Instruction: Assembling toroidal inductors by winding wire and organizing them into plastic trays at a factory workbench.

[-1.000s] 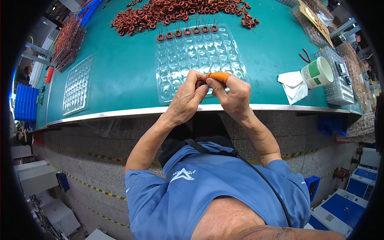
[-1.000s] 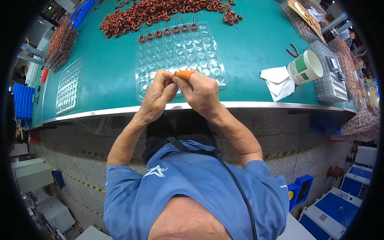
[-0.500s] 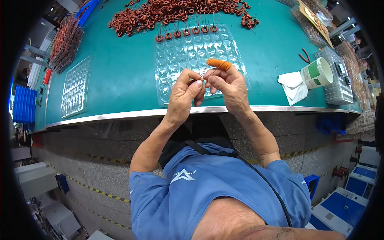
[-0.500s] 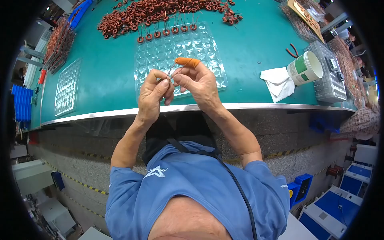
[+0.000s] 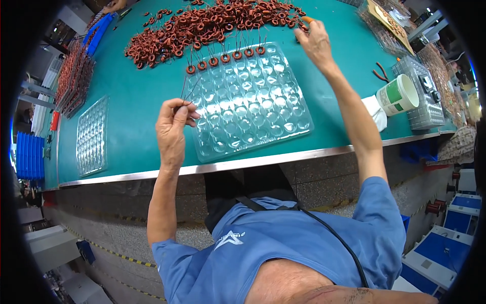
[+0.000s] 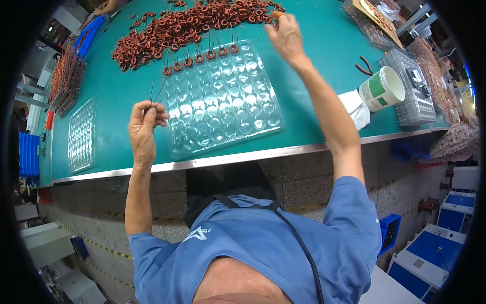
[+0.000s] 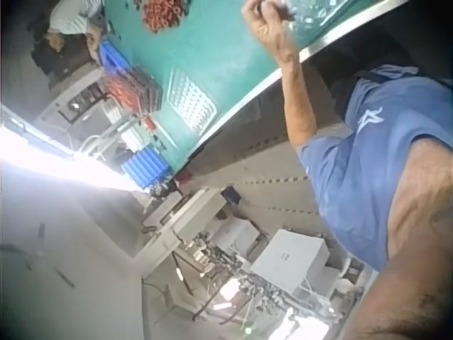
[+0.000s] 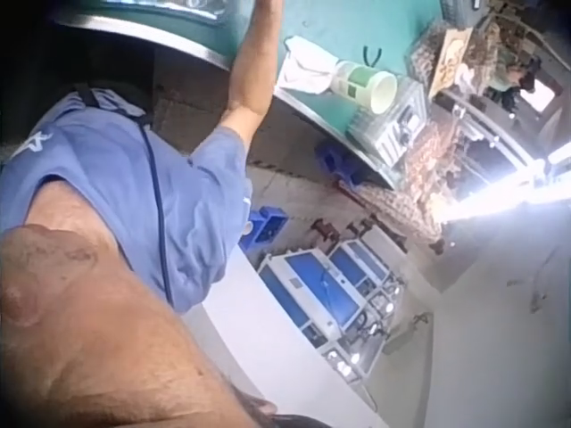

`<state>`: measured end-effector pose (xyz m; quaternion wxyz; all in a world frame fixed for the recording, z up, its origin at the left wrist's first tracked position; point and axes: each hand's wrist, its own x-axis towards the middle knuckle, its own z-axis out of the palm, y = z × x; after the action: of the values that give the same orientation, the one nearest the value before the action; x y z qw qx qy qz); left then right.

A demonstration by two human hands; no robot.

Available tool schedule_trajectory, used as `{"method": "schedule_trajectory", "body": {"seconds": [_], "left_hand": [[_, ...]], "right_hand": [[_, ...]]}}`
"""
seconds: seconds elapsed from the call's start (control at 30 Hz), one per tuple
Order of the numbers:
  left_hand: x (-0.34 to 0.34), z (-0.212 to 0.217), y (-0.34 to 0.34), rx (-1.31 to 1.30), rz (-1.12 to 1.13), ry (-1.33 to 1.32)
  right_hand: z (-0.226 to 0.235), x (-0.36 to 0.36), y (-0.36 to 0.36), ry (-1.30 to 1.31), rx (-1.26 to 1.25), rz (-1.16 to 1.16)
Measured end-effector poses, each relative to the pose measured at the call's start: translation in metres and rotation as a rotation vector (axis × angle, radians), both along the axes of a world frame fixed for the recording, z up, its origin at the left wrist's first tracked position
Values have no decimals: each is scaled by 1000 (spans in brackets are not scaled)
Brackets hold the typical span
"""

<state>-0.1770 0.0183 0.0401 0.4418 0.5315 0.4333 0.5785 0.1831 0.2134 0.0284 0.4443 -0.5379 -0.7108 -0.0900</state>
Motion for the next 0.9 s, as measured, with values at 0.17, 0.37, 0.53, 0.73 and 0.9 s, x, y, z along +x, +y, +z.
{"method": "schedule_trajectory", "body": {"seconds": [0.17,0.37,0.53,0.73,0.9], "left_hand": [[11,15,34,212,171,394],[83,16,112,191,14,389],[159,-16,158,225,-5,496],[187,-35,191,86,125,645],[194,-40,204,140,185,864]], "right_hand": [[-35,54,56,-117,-369,-29],[-59,39,45,-156,49,-34],[-62,44,45,-115,-12,-38],[-64,51,48,-62,14,-3],[-67,54,51,-44,63,-2]]}}
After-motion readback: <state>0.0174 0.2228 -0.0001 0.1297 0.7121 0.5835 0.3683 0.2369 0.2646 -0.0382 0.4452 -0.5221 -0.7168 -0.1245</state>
